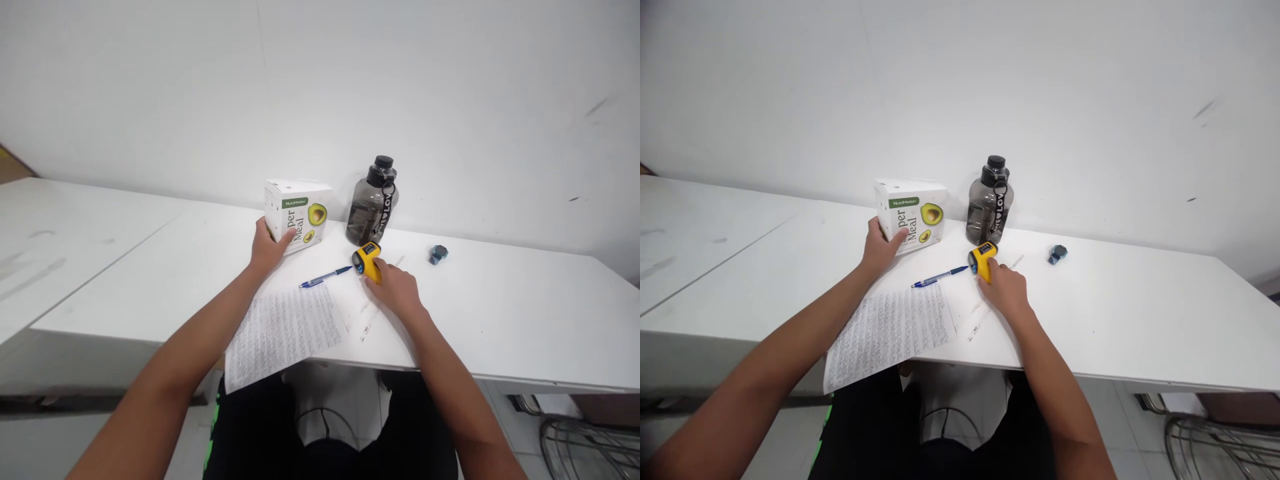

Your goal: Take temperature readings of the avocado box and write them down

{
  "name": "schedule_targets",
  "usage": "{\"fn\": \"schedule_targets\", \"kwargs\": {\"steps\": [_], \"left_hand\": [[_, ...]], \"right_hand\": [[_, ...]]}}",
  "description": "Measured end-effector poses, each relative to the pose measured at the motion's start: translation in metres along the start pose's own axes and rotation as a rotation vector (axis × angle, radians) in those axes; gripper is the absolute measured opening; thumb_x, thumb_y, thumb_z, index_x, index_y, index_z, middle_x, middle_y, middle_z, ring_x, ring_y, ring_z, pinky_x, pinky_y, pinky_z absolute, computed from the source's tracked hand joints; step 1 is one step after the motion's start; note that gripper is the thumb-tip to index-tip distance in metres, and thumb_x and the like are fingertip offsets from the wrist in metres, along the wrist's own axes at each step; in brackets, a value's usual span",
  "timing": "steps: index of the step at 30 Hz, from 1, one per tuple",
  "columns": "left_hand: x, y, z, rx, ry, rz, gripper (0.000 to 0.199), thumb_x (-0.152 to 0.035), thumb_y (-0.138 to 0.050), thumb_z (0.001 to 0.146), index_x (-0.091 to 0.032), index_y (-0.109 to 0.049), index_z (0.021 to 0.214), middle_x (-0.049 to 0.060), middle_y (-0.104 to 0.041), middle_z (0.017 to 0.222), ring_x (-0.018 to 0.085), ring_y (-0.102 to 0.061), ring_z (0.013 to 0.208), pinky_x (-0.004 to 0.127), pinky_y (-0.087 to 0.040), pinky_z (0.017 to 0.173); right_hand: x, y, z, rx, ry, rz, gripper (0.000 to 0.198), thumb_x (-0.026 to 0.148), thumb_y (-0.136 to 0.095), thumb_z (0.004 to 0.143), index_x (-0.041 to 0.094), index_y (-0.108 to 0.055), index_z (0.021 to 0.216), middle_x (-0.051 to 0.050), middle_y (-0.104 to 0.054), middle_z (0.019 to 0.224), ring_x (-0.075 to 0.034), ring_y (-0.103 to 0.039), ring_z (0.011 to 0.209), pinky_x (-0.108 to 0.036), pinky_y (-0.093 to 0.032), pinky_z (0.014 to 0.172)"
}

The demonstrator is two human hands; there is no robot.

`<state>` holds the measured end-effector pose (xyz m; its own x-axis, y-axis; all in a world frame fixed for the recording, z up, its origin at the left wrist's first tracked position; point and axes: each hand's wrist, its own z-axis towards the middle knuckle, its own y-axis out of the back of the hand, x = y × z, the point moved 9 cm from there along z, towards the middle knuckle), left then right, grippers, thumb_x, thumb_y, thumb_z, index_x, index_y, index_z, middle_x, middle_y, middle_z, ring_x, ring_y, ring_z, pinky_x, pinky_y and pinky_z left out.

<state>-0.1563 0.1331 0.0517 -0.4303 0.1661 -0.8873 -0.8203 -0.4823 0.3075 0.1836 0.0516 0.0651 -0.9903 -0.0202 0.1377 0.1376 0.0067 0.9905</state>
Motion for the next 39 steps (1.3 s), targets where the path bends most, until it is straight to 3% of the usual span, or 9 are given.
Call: {"fn": "schedule_targets", "kwargs": {"steps": [5,12,17,21,24,26,30,34,39], "left_hand": [[0.004,-0.002,-0.001,-0.002,0.016,-0.016,0.072,-0.055,-0.084,0.075,-0.025,-0.048,0.129,0.015,-0.068,0.134,0.037,-0.068,0.125,0.054,-0.056,0.104],[0.0,-0.005,-0.005,-0.001,-0.036,-0.015,0.074,-0.054,-0.085,0.075,-0.026,-0.047,0.132,0.014,-0.068,0.134,0.037,-0.067,0.126,0.054,-0.057,0.103],[0.003,-0.009,-0.004,0.035,0.001,-0.02,0.074,-0.055,-0.085,0.074,-0.026,-0.046,0.13,0.014,-0.068,0.133,0.037,-0.068,0.124,0.055,-0.058,0.101],[0.0,-0.012,-0.006,0.081,0.004,-0.02,0.072,-0.055,-0.084,0.074,-0.026,-0.045,0.127,0.015,-0.067,0.136,0.038,-0.067,0.126,0.055,-0.059,0.1],[-0.003,-0.013,-0.007,0.09,-0.009,-0.026,0.072,-0.056,-0.083,0.075,-0.025,-0.045,0.127,0.016,-0.066,0.137,0.038,-0.066,0.128,0.055,-0.058,0.101],[-0.004,-0.013,-0.008,0.09,-0.009,-0.036,0.071,-0.056,-0.083,0.075,-0.025,-0.045,0.127,0.016,-0.066,0.137,0.038,-0.066,0.128,0.055,-0.057,0.102],[-0.002,-0.013,-0.007,0.082,-0.011,-0.054,0.072,-0.058,-0.083,0.075,-0.025,-0.046,0.127,0.015,-0.067,0.136,0.038,-0.067,0.126,0.055,-0.058,0.1],[-0.001,-0.014,-0.005,0.08,-0.017,-0.072,0.074,-0.059,-0.085,0.074,-0.026,-0.047,0.129,0.014,-0.068,0.134,0.037,-0.068,0.125,0.053,-0.059,0.099],[-0.002,-0.015,-0.006,0.096,-0.009,-0.075,0.075,-0.059,-0.084,0.075,-0.025,-0.047,0.131,0.015,-0.068,0.136,0.038,-0.068,0.126,0.055,-0.059,0.1]], "right_hand": [[-0.011,-0.003,0.001,0.039,-0.098,-0.096,0.048,0.045,-0.053,0.106,0.017,-0.058,0.146,-0.016,-0.077,0.12,-0.031,-0.074,0.103,-0.034,-0.046,0.073],[0.022,0.001,-0.001,-0.265,0.094,-0.136,0.045,0.022,-0.042,0.106,0.014,-0.06,0.146,-0.022,-0.072,0.127,-0.032,-0.067,0.109,-0.037,-0.047,0.082],[0.058,-0.038,0.008,0.012,0.266,-0.123,0.055,0.023,-0.035,0.11,0.022,-0.044,0.165,-0.016,-0.075,0.129,-0.025,-0.074,0.091,-0.033,-0.05,0.074],[0.064,-0.046,0.006,0.072,0.38,-0.095,0.044,0.03,-0.035,0.113,0.022,-0.063,0.147,-0.013,-0.079,0.122,-0.025,-0.076,0.097,-0.033,-0.051,0.081],[0.052,-0.042,0.005,0.03,0.374,0.098,0.038,0.032,-0.041,0.111,0.019,-0.067,0.135,-0.012,-0.081,0.108,-0.025,-0.075,0.092,-0.034,-0.052,0.081],[0.044,-0.037,0.004,0.001,0.353,0.42,0.038,0.038,-0.041,0.109,0.018,-0.065,0.131,-0.01,-0.079,0.099,-0.022,-0.072,0.081,-0.034,-0.053,0.077],[0.047,-0.039,-0.005,0.153,0.383,1.03,0.044,0.06,-0.061,0.096,0.022,-0.063,0.117,-0.002,-0.069,0.085,-0.015,-0.06,0.062,-0.031,-0.05,0.064],[0.058,-0.037,-0.016,0.159,0.452,1.018,0.047,0.07,-0.064,0.091,0.023,-0.062,0.086,0.003,-0.054,0.068,-0.015,-0.05,0.063,-0.028,-0.042,0.061],[0.065,-0.048,-0.019,0.271,0.447,1.055,0.049,0.067,-0.042,0.102,0.024,-0.065,0.098,0.005,-0.048,0.059,-0.016,-0.046,0.056,-0.029,-0.039,0.058]]}}
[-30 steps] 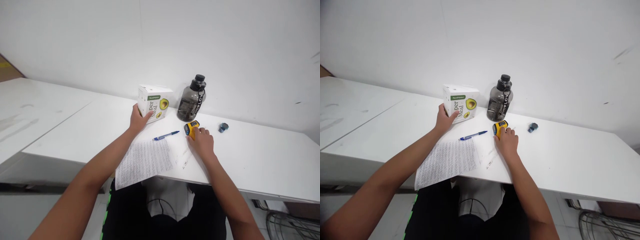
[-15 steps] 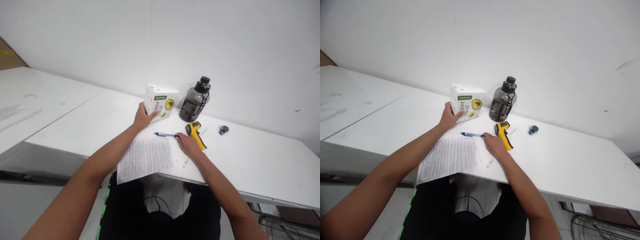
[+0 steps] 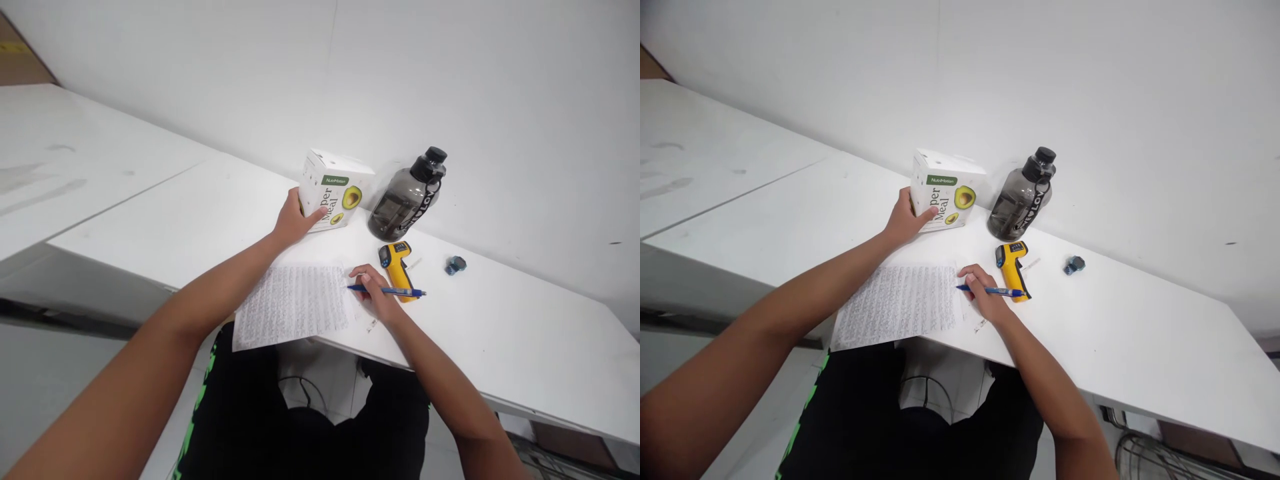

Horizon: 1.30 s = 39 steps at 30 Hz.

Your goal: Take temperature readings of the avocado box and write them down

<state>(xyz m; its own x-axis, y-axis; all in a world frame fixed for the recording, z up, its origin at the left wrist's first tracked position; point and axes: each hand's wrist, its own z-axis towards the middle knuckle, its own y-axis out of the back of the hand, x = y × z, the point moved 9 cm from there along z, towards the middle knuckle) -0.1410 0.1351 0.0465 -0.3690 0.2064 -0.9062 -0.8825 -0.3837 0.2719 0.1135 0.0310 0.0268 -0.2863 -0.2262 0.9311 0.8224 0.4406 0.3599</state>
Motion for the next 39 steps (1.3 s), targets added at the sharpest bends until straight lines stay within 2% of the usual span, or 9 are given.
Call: {"fn": "schedule_targets", "kwargs": {"steps": [4,7,14,19,22,29,34,39], "left_hand": [[-0.0025,0.0,-0.0006,-0.001,-0.004,-0.008,0.074,-0.056,-0.084,0.075,-0.025,-0.047,0.131,0.015,-0.067,0.137,0.038,-0.067,0.126,0.057,-0.058,0.103],[-0.0031,0.0,-0.0008,-0.001,-0.001,-0.015,0.073,-0.055,-0.085,0.075,-0.025,-0.047,0.13,0.014,-0.068,0.135,0.038,-0.068,0.125,0.058,-0.059,0.102],[-0.0024,-0.0001,-0.0003,0.005,0.001,-0.026,0.073,-0.055,-0.085,0.074,-0.025,-0.047,0.128,0.013,-0.069,0.13,0.038,-0.068,0.122,0.059,-0.058,0.102],[-0.0016,-0.0007,0.0003,0.004,-0.017,-0.048,0.074,-0.054,-0.086,0.073,-0.026,-0.048,0.13,0.012,-0.069,0.129,0.037,-0.067,0.121,0.058,-0.058,0.102],[-0.0016,-0.0009,0.0002,0.001,-0.018,-0.046,0.073,-0.053,-0.086,0.074,-0.026,-0.048,0.131,0.012,-0.069,0.129,0.038,-0.067,0.122,0.059,-0.059,0.102],[-0.0054,-0.001,-0.0006,0.015,-0.008,-0.022,0.074,-0.055,-0.085,0.075,-0.025,-0.048,0.131,0.013,-0.068,0.132,0.039,-0.067,0.122,0.059,-0.059,0.101],[-0.0042,-0.0005,0.0,0.002,-0.022,-0.031,0.074,-0.055,-0.086,0.074,-0.026,-0.048,0.131,0.012,-0.069,0.13,0.038,-0.068,0.121,0.059,-0.059,0.1],[-0.0053,-0.0005,-0.0001,0.002,-0.039,-0.009,0.075,-0.057,-0.085,0.074,-0.026,-0.049,0.132,0.012,-0.069,0.13,0.038,-0.068,0.119,0.059,-0.06,0.1]], "right_hand": [[-0.0014,0.0039,0.0023,-0.05,-0.054,-0.194,0.045,0.059,-0.055,0.095,0.023,-0.061,0.069,-0.001,-0.058,0.063,-0.018,-0.056,0.066,-0.03,-0.044,0.064],[-0.0015,0.0021,0.0033,-0.04,-0.086,-0.249,0.047,0.057,-0.06,0.091,0.023,-0.055,0.059,-0.002,-0.061,0.062,-0.018,-0.058,0.066,-0.03,-0.044,0.063],[0.0,-0.0029,0.0036,-0.015,-0.069,-0.234,0.043,0.054,-0.059,0.09,0.023,-0.059,0.061,-0.003,-0.065,0.065,-0.018,-0.06,0.067,-0.03,-0.047,0.064],[-0.0007,-0.004,0.0041,0.015,-0.075,-0.229,0.046,0.057,-0.061,0.088,0.023,-0.053,0.058,0.0,-0.056,0.058,-0.016,-0.053,0.062,-0.029,-0.044,0.06],[-0.0018,-0.0048,0.0041,0.043,-0.08,-0.228,0.046,0.058,-0.061,0.087,0.023,-0.054,0.059,-0.001,-0.056,0.059,-0.016,-0.052,0.063,-0.029,-0.043,0.06],[-0.0019,0.0027,0.0032,-0.058,-0.093,-0.269,0.046,0.057,-0.059,0.089,0.024,-0.051,0.058,-0.001,-0.054,0.059,-0.017,-0.051,0.064,-0.03,-0.042,0.06],[0.0015,-0.0032,0.0035,0.017,-0.085,-0.233,0.045,0.057,-0.061,0.088,0.023,-0.055,0.059,0.001,-0.052,0.057,-0.016,-0.05,0.061,-0.03,-0.043,0.06],[0.0019,-0.002,0.0044,0.004,-0.098,-0.222,0.046,0.059,-0.059,0.086,0.024,-0.051,0.058,0.001,-0.048,0.056,-0.016,-0.049,0.061,-0.03,-0.042,0.06]]}}
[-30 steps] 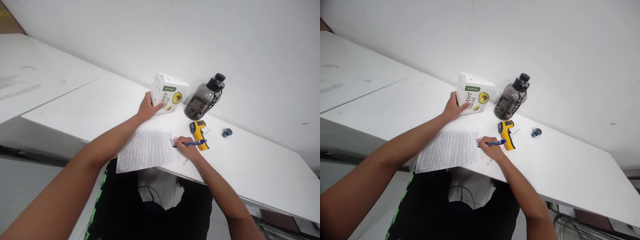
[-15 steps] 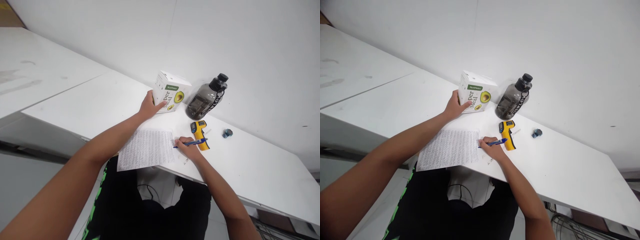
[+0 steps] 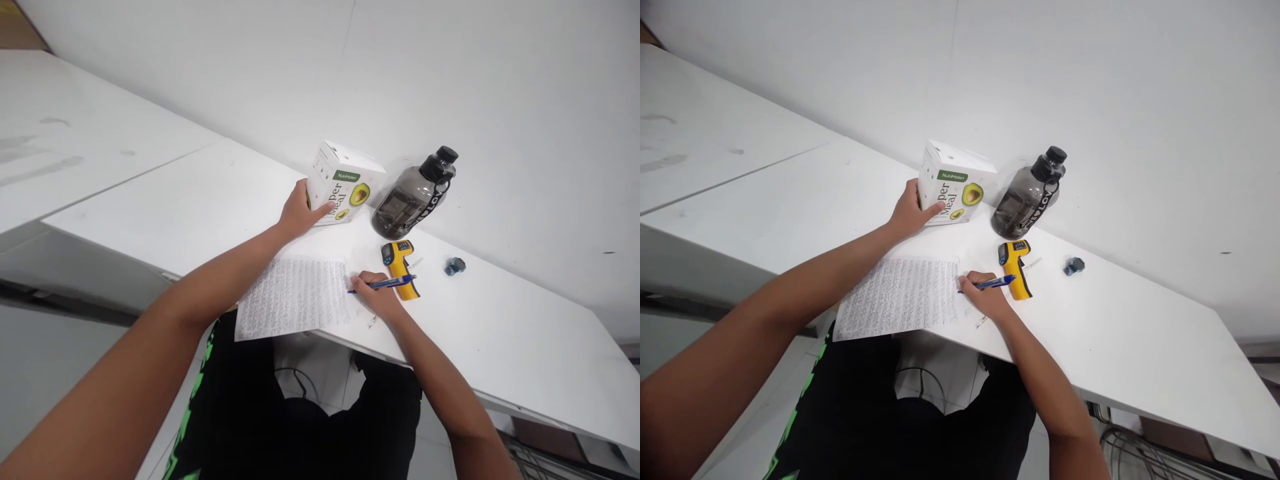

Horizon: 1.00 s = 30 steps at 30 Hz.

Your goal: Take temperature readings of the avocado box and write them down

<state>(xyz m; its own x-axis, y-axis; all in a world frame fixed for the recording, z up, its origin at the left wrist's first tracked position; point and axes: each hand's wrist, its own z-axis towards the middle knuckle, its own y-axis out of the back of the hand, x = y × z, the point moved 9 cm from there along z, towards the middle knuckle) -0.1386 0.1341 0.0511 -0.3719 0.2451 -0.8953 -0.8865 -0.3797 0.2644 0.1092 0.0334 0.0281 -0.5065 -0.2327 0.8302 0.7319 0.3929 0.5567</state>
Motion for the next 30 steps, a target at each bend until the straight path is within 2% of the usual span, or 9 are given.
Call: {"fn": "schedule_targets", "kwargs": {"steps": [11,16,23,30], "left_hand": [[0.0024,-0.0003,0.0004,0.008,-0.001,-0.046,0.075,-0.054,-0.087,0.073,-0.027,-0.049,0.133,0.012,-0.069,0.13,0.038,-0.067,0.122,0.057,-0.06,0.1],[0.0013,-0.0002,-0.0003,0.012,0.02,-0.027,0.075,-0.054,-0.087,0.074,-0.025,-0.049,0.133,0.013,-0.068,0.131,0.039,-0.066,0.123,0.058,-0.059,0.101],[-0.0039,0.0005,-0.0022,0.021,0.021,0.015,0.074,-0.056,-0.084,0.075,-0.026,-0.047,0.132,0.013,-0.068,0.133,0.039,-0.066,0.124,0.058,-0.059,0.101],[0.0013,0.0,0.0003,-0.001,-0.011,-0.009,0.074,-0.057,-0.085,0.074,-0.028,-0.049,0.131,0.012,-0.069,0.128,0.036,-0.068,0.118,0.054,-0.061,0.098]], "right_hand": [[-0.0059,0.0035,-0.0008,-0.043,-0.014,-0.03,0.046,0.057,-0.061,0.089,0.024,-0.051,0.058,-0.001,-0.053,0.059,-0.018,-0.053,0.065,-0.03,-0.042,0.061],[-0.0029,0.0013,-0.001,-0.013,0.01,-0.026,0.048,0.057,-0.06,0.09,0.024,-0.049,0.058,-0.001,-0.056,0.06,-0.018,-0.054,0.065,-0.031,-0.043,0.062],[-0.0015,0.006,-0.0017,-0.071,0.007,-0.041,0.05,0.059,-0.058,0.089,0.025,-0.039,0.057,0.002,-0.044,0.056,-0.015,-0.044,0.06,-0.029,-0.037,0.058],[0.0026,0.0043,-0.0019,-0.063,0.018,-0.024,0.049,0.057,-0.055,0.088,0.026,-0.034,0.056,0.004,-0.036,0.056,-0.013,-0.036,0.058,-0.029,-0.032,0.056]]}}
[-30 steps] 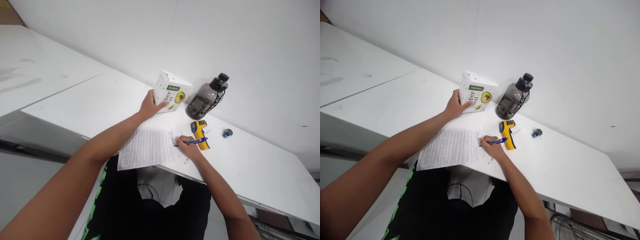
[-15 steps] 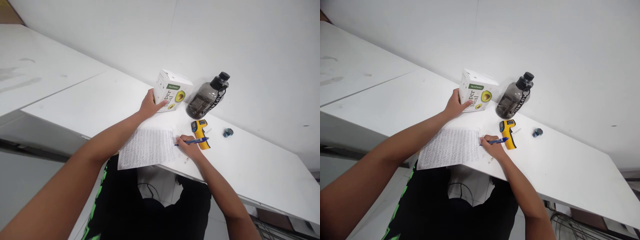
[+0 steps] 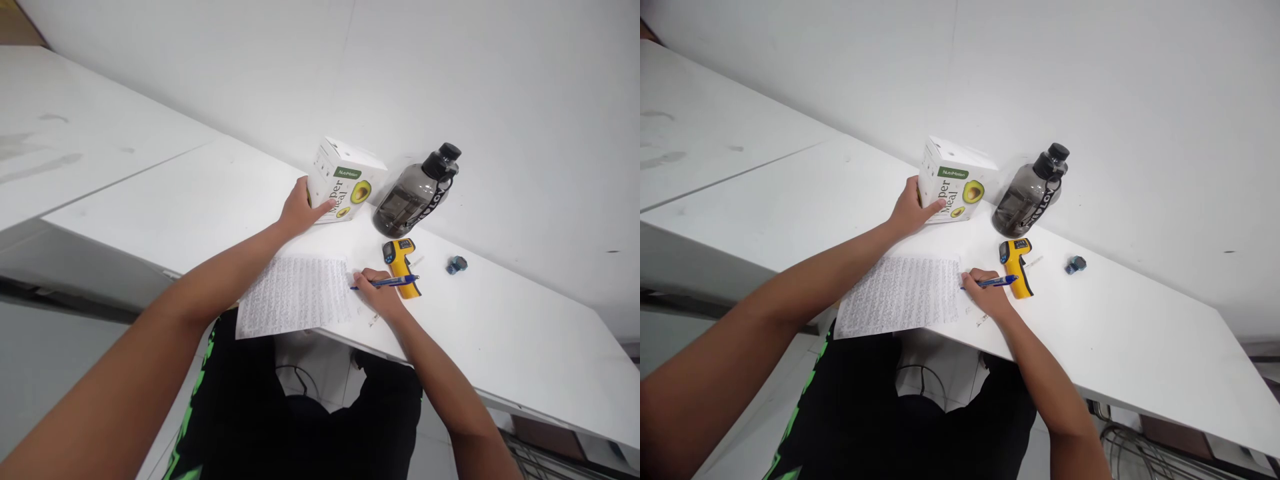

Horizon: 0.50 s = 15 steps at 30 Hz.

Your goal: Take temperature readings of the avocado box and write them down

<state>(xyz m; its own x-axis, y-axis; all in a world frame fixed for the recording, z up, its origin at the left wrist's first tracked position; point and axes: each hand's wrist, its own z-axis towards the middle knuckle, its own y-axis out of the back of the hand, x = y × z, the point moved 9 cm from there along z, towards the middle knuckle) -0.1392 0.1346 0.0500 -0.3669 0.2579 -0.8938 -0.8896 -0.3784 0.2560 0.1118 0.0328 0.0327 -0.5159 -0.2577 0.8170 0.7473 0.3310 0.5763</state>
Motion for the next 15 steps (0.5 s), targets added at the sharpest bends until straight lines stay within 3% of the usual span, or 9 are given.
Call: {"fn": "schedule_targets", "kwargs": {"steps": [8,15], "left_hand": [[0.005,0.0,0.002,-0.009,-0.014,-0.019,0.075,-0.059,-0.087,0.073,-0.028,-0.05,0.129,0.011,-0.07,0.127,0.035,-0.069,0.117,0.053,-0.06,0.099],[0.001,0.001,0.0,-0.004,0.02,0.023,0.074,-0.057,-0.084,0.074,-0.025,-0.049,0.131,0.013,-0.069,0.132,0.037,-0.068,0.121,0.058,-0.059,0.101]], "right_hand": [[-0.004,0.0,0.0,0.033,-0.02,0.015,0.051,0.058,-0.06,0.087,0.025,-0.038,0.054,0.003,-0.04,0.055,-0.014,-0.041,0.057,-0.029,-0.035,0.056],[-0.015,0.019,0.0,-0.109,-0.022,0.073,0.051,0.065,-0.057,0.094,0.023,-0.067,0.067,0.001,-0.054,0.055,-0.018,-0.057,0.061,-0.03,-0.047,0.061]]}}
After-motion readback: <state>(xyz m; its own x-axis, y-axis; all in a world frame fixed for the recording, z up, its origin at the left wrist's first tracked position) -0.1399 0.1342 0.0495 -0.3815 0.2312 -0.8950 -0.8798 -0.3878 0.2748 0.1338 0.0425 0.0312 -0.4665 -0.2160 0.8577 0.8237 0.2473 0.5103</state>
